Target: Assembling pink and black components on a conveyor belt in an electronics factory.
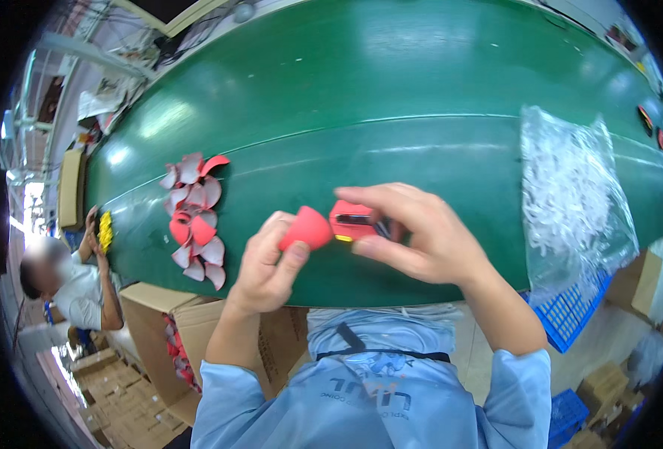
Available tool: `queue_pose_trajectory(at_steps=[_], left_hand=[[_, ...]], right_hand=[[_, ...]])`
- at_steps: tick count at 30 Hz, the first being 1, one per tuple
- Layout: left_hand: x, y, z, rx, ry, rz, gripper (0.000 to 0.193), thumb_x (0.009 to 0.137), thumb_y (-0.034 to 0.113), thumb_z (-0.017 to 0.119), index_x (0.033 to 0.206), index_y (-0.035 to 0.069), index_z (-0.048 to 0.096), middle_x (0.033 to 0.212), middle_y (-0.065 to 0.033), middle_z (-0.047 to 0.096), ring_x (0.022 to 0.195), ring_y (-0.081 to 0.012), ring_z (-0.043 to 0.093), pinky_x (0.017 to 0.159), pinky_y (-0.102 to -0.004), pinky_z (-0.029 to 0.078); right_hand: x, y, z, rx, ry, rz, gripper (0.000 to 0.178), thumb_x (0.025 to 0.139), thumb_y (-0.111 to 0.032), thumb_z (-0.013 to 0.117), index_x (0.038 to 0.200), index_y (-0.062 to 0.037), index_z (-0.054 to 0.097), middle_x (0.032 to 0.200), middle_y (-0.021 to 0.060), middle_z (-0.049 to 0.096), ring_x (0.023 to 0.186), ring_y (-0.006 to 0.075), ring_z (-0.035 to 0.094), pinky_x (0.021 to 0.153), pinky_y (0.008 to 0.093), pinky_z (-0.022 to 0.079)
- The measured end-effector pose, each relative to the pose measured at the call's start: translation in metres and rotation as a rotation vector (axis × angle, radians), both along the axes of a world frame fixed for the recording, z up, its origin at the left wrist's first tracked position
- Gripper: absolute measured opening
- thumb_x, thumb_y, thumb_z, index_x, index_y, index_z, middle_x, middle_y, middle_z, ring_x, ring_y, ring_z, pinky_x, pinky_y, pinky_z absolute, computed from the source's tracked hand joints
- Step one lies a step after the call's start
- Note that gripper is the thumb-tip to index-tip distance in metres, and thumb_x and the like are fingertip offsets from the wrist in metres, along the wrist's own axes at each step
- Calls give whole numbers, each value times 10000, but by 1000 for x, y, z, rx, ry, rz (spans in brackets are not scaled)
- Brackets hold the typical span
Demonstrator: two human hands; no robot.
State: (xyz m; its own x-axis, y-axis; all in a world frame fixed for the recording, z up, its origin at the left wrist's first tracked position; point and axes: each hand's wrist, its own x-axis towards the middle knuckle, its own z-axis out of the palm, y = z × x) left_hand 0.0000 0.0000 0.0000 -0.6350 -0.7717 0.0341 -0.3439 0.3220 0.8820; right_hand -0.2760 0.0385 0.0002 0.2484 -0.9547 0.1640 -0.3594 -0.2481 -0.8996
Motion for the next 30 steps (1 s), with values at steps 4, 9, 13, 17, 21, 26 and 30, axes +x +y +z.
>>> queue_pose_trajectory(at_steps=[4,9,13,17,21,26,30], left_hand=[[-53,-7,-20,-170,125,-108,417,1008,355,733,1188,-13,655,1146,-167,665,1030,-348,614,908,-434,504],[-55,-16,-42,-597,-228,-104,880,767,575,904,1424,70,607,1396,-143,634,1303,-392,545,1090,-540,420],[-57,-11,-79,-566,-226,-112,798,751,428,925,1418,104,632,1433,-75,632,1341,-358,530,1125,-524,374],[-56,-11,-82,-538,-190,-96,741,752,357,915,1396,107,646,1424,-59,640,1335,-347,536,1124,-511,372],[-57,-11,-81,-527,-185,-93,718,764,346,907,1388,104,648,1409,-66,648,1318,-348,542,1121,-516,380],[-53,-11,-81,-530,-174,-80,736,758,351,910,1395,94,644,1409,-71,649,1311,-346,545,1121,-516,388],[-55,-12,-80,-495,-169,-78,734,769,350,906,1400,86,643,1399,-79,651,1308,-349,545,1122,-524,383]], right_hand=[[-18,5,-24,197,-382,36,262,1042,-99,699,1292,-37,749,1156,85,779,912,165,721,773,307,590],[-31,23,-52,428,-558,-218,221,1052,-101,696,1242,-9,759,1165,54,769,960,93,701,780,260,587],[-25,30,-68,-52,248,-259,333,938,-78,748,1268,-103,775,1244,176,720,1025,323,698,886,414,575],[-28,18,-65,-262,397,-88,415,894,-146,805,1303,-97,757,1340,148,696,1136,320,667,963,430,559],[-29,11,-65,-303,442,21,601,783,-236,899,1334,-67,728,1362,126,696,1188,335,656,1011,450,551],[-42,6,-56,-204,255,-25,658,718,-231,940,1317,-55,732,1278,120,739,1157,325,676,996,432,555],[-46,4,-58,-215,281,-4,679,719,-288,961,1313,-55,727,1308,104,748,1188,331,679,1057,448,521]])
